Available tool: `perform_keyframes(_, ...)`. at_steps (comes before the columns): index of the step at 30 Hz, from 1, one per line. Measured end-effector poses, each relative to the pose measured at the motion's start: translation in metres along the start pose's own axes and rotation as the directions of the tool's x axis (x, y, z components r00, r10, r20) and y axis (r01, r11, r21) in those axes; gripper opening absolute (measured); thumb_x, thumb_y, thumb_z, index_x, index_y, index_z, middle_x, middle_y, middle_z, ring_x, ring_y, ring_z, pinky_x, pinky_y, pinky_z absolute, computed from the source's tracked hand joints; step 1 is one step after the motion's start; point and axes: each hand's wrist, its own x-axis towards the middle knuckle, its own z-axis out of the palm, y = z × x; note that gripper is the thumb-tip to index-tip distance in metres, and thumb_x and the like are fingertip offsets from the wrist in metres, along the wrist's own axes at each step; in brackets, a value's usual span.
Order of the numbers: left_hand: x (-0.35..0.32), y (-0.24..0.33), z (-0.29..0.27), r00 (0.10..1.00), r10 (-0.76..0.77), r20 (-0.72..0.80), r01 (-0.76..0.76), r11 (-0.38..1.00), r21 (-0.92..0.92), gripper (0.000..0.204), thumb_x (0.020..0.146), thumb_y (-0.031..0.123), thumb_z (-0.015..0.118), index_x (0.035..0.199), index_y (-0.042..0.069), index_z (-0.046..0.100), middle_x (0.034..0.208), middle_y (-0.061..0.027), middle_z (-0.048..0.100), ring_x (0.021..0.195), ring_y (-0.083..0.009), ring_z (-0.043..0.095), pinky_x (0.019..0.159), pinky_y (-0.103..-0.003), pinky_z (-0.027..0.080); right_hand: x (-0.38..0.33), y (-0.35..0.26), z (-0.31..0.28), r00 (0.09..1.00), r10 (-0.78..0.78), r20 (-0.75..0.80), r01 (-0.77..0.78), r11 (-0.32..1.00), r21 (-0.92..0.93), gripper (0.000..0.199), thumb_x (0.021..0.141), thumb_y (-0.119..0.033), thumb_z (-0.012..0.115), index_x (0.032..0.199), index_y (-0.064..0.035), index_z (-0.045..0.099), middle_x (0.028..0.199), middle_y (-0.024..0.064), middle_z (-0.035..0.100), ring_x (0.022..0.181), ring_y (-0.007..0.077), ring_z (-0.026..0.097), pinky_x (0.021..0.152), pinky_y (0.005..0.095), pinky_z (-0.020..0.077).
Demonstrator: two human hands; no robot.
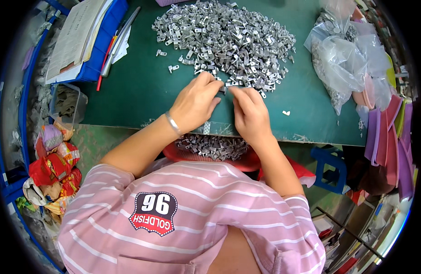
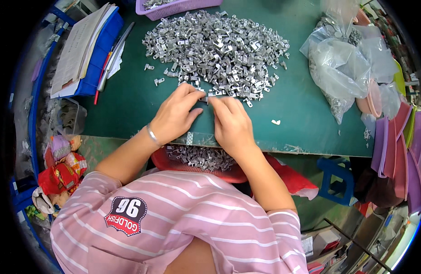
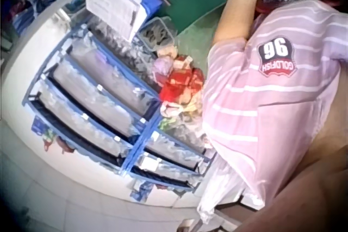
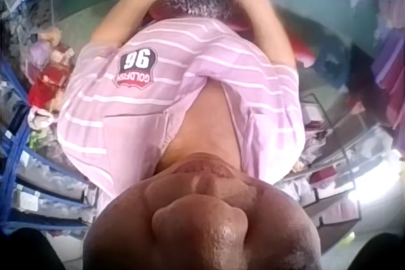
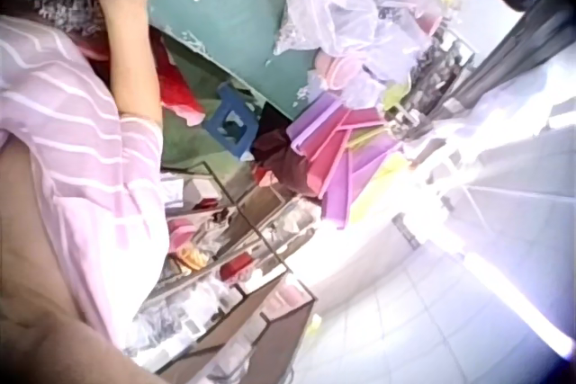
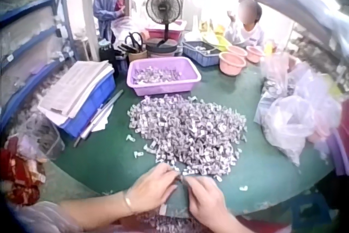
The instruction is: The person picks up metal zipper sliders from a large pile on a table, checks each one, and places them into a small red container or a purple tray.
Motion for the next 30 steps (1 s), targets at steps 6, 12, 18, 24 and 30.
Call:
perform_keyframes(6, -0.002, -0.001, 0.005, 1.0, 0.002, 0.031, -0.003, 0.999, 0.038, 0.016, 0.079, 0.0, 0.073, 0.089, 0.002, 0.061, 0.095, -0.0141, 0.059, 0.087, -0.0343, 0.061, 0.075, -0.041, 0.051, 0.007, 0.01, 0.016, 1.0, 0.018, -0.005, -0.018, 0.993, -0.114, 0.024, 0.084, -0.006, 0.07, 0.108, -0.0047, 0.065, 0.086, 0.0118, 0.057, 0.079, 0.032, 0.058, 0.069, 0.0423, 0.0492)
perform_keyframes(12, -0.011, 0.013, -0.01, 0.739, -0.48, 0.472, 0.674, 0.54, -0.505, 0.014, 0.091, 0.002, 0.068, 0.103, -0.004, 0.067, 0.091, -0.0083, 0.071, 0.074, -0.0128, 0.068, 0.067, -0.026, 0.056, -0.012, -0.007, -0.009, 0.923, 0.379, 0.064, -0.377, 0.86, 0.345, 0.012, 0.085, 0.004, 0.069, 0.097, 0.0016, 0.071, 0.092, 0.01, 0.069, 0.077, 0.0167, 0.069, 0.068, 0.0274, 0.0553)
perform_keyframes(18, -0.009, 0.012, -0.012, 0.67, -0.486, 0.561, 0.742, 0.404, -0.536, 0.016, 0.094, 0.002, 0.064, 0.108, -0.006, 0.065, 0.093, -0.0091, 0.071, 0.076, -0.0114, 0.068, 0.069, -0.024, 0.058, -0.027, -0.005, -0.011, 0.809, 0.555, 0.192, -0.553, 0.611, 0.566, 0.012, 0.087, 0.004, 0.071, 0.099, 0.0031, 0.071, 0.094, 0.0065, 0.071, 0.084, 0.0116, 0.068, 0.074, 0.024, 0.0559)
perform_keyframes(24, -0.012, 0.019, -0.013, 0.741, -0.427, 0.518, 0.618, 0.736, -0.276, 0.008, 0.089, -0.002, 0.066, 0.096, -0.004, 0.069, 0.09, -0.0093, 0.07, 0.075, -0.0136, 0.068, 0.068, -0.028, 0.056, -0.027, -0.009, -0.02, 0.726, 0.629, 0.278, -0.653, 0.502, 0.567, 0.012, 0.085, 0.004, 0.072, 0.097, 0.0018, 0.072, 0.093, 0.008, 0.072, 0.081, 0.0123, 0.068, 0.071, 0.0247, 0.0551)
perform_keyframes(30, -0.011, 0.007, -0.016, 0.988, -0.143, 0.065, 0.15, 0.98, -0.13, 0.018, 0.082, -0.003, 0.069, 0.099, 0.001, 0.066, 0.091, -0.0122, 0.061, 0.076, -0.0255, 0.063, 0.067, -0.035, 0.051, -0.014, -0.007, -0.028, 0.95, 0.154, 0.271, -0.241, 0.914, 0.327, 0.007, 0.082, -0.002, 0.074, 0.089, -0.0014, 0.071, 0.091, 0.0123, 0.071, 0.08, 0.0261, 0.068, 0.07, 0.0336, 0.054)
